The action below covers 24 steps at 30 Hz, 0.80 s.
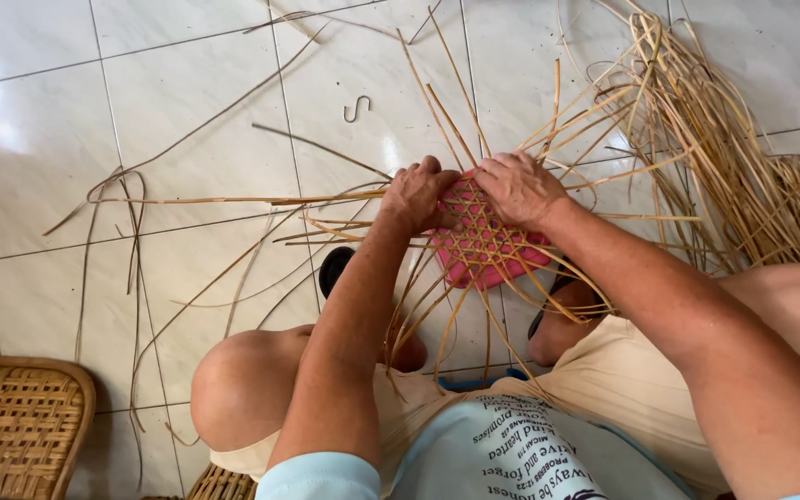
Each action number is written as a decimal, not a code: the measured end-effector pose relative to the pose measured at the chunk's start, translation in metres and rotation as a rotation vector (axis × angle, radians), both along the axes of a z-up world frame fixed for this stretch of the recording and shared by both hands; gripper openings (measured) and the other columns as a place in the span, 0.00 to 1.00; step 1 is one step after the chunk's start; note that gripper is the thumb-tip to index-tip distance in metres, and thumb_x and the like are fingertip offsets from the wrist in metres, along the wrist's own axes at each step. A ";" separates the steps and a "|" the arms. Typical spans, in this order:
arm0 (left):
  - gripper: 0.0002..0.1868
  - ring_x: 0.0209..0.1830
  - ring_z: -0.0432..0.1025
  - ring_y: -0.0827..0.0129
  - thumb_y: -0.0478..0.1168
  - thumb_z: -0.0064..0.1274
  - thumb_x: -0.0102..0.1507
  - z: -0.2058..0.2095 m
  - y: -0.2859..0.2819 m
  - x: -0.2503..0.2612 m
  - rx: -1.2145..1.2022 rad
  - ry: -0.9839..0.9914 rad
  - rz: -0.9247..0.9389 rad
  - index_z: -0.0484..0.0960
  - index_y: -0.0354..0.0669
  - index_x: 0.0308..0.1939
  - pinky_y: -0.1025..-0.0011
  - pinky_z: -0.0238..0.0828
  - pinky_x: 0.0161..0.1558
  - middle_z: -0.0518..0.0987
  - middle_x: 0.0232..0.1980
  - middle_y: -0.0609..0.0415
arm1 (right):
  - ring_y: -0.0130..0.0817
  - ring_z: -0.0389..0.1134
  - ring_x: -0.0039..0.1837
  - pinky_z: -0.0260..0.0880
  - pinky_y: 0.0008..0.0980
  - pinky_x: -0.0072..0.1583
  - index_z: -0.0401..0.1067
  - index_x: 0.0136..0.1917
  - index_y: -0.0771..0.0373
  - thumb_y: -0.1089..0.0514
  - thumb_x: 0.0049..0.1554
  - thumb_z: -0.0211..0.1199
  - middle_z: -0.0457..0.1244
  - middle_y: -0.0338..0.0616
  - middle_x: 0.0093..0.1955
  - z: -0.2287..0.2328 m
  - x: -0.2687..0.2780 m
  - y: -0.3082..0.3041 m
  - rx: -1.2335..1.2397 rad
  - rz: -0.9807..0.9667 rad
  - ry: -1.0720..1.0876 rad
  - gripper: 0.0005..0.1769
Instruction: Weaving thin wooden strips into a basket structure on the floor.
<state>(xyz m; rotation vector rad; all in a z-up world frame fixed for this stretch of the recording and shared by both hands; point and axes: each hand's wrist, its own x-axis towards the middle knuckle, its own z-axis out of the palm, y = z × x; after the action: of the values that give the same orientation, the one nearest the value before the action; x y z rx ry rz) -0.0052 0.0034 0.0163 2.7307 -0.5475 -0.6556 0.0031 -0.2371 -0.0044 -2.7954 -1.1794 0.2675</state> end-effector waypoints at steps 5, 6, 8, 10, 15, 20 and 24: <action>0.14 0.52 0.80 0.61 0.62 0.57 0.62 -0.053 0.014 0.024 -0.073 -0.027 0.153 0.85 0.75 0.49 0.56 0.76 0.55 0.78 0.49 0.62 | 0.51 0.68 0.70 0.68 0.49 0.70 0.69 0.67 0.60 0.56 0.65 0.52 0.65 0.48 0.66 0.009 -0.013 -0.002 0.099 0.048 -0.044 0.18; 0.07 0.49 0.81 0.66 0.55 0.57 0.65 -0.050 0.017 0.031 -0.084 -0.067 0.209 0.86 0.75 0.45 0.60 0.78 0.53 0.79 0.44 0.65 | 0.51 0.69 0.68 0.67 0.47 0.72 0.70 0.66 0.61 0.58 0.65 0.50 0.65 0.48 0.64 0.016 -0.011 -0.001 0.134 0.064 -0.038 0.18; 0.05 0.48 0.80 0.63 0.54 0.57 0.64 -0.040 0.014 0.033 -0.076 -0.112 0.178 0.87 0.73 0.42 0.58 0.76 0.53 0.79 0.42 0.64 | 0.56 0.67 0.70 0.68 0.52 0.70 0.69 0.69 0.62 0.57 0.65 0.50 0.65 0.51 0.65 0.026 -0.017 -0.001 0.147 0.052 -0.034 0.20; 0.04 0.48 0.79 0.61 0.53 0.58 0.64 -0.040 0.015 0.035 -0.067 -0.150 0.150 0.87 0.71 0.39 0.57 0.75 0.52 0.79 0.40 0.63 | 0.61 0.65 0.71 0.69 0.56 0.68 0.68 0.72 0.62 0.56 0.65 0.50 0.65 0.53 0.65 0.025 -0.020 -0.001 0.162 0.042 -0.022 0.23; 0.05 0.47 0.65 0.57 0.45 0.60 0.60 -0.015 0.020 0.031 0.051 -0.681 -0.072 0.82 0.55 0.30 0.59 0.60 0.45 0.69 0.38 0.58 | 0.58 0.63 0.74 0.68 0.56 0.67 0.68 0.73 0.55 0.54 0.65 0.48 0.64 0.48 0.68 0.009 -0.021 0.003 0.192 -0.020 -0.051 0.24; 0.07 0.39 0.74 0.53 0.45 0.59 0.61 -0.018 0.003 0.040 0.068 -0.602 0.005 0.75 0.53 0.36 0.54 0.69 0.39 0.74 0.35 0.55 | 0.56 0.63 0.75 0.67 0.56 0.67 0.70 0.71 0.54 0.53 0.64 0.49 0.64 0.47 0.69 0.006 -0.022 0.003 0.201 -0.027 -0.069 0.23; 0.14 0.40 0.82 0.48 0.55 0.58 0.62 -0.020 -0.006 0.052 0.047 -0.220 0.236 0.78 0.53 0.43 0.47 0.79 0.41 0.81 0.39 0.53 | 0.55 0.62 0.75 0.65 0.56 0.69 0.69 0.70 0.54 0.54 0.62 0.50 0.63 0.47 0.69 -0.003 -0.023 0.003 0.193 -0.042 -0.082 0.24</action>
<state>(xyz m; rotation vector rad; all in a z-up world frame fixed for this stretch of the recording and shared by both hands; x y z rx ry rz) 0.0470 -0.0024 -0.0036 2.8694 -0.2513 -0.3162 -0.0204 -0.2338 -0.0076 -2.6807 -1.0968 0.0335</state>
